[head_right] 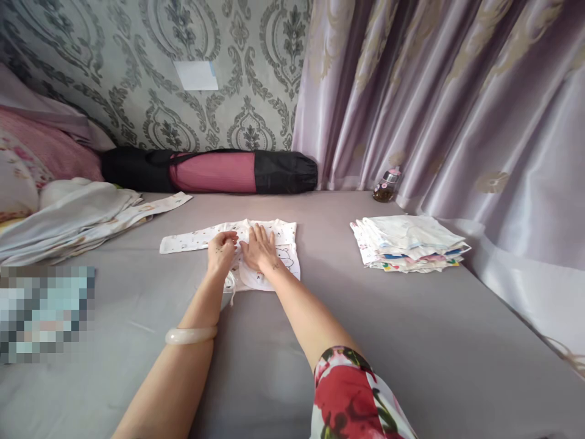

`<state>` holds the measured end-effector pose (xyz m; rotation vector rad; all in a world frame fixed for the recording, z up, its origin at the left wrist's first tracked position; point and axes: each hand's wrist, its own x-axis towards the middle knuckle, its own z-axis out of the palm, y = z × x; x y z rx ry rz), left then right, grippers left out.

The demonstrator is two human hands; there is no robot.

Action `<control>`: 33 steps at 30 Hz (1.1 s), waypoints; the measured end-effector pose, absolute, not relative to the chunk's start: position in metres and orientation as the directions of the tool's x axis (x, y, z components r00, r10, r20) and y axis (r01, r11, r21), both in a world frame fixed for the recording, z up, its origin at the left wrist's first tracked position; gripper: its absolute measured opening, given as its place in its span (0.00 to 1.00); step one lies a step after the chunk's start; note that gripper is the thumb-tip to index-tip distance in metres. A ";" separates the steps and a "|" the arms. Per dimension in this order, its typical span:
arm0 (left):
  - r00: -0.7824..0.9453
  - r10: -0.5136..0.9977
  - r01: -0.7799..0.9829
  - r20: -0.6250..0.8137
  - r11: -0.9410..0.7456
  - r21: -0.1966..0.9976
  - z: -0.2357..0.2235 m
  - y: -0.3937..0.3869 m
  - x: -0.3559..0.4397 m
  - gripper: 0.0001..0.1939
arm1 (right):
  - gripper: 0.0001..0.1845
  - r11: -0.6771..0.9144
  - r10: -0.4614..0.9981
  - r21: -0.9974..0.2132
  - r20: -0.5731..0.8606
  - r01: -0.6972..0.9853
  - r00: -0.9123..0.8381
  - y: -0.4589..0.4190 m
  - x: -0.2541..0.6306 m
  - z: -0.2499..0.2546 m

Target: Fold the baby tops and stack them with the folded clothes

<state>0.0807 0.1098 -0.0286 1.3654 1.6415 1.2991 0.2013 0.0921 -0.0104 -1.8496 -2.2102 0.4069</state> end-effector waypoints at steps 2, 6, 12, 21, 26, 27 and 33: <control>-0.250 0.960 0.350 0.127 -0.033 0.936 -0.028 0.110 0.081 0.20 | 0.37 0.108 0.994 -0.338 0.005 0.935 -0.113 0.092 0.207 -0.010; -0.172 0.971 0.428 0.163 -0.075 0.900 -0.022 0.106 0.086 0.20 | 0.34 0.057 0.997 -0.291 -0.028 0.955 -0.068 0.094 0.221 -0.011; 0.011 0.970 0.602 0.243 -0.200 0.773 -0.018 0.099 0.095 0.21 | 0.32 0.036 0.997 -0.291 -0.055 0.956 -0.055 0.094 0.224 -0.013; 0.226 0.914 0.767 0.336 -0.380 0.516 -0.031 0.095 0.098 0.18 | 0.35 0.073 0.995 -0.270 -0.046 0.960 -0.088 0.096 0.237 -0.013; 0.249 0.913 0.801 0.324 -0.382 0.462 -0.034 0.091 0.096 0.15 | 0.37 0.034 0.997 -0.221 -0.066 0.975 -0.049 0.104 0.251 -0.013; 0.245 0.915 0.805 0.319 -0.376 0.459 -0.034 0.090 0.096 0.15 | 0.37 0.025 0.997 -0.213 -0.070 0.977 -0.041 0.106 0.254 -0.012; 0.242 0.917 0.830 0.317 -0.365 0.422 -0.033 0.088 0.095 0.14 | 0.36 -0.012 0.994 -0.190 -0.110 0.982 -0.009 0.122 0.274 -0.012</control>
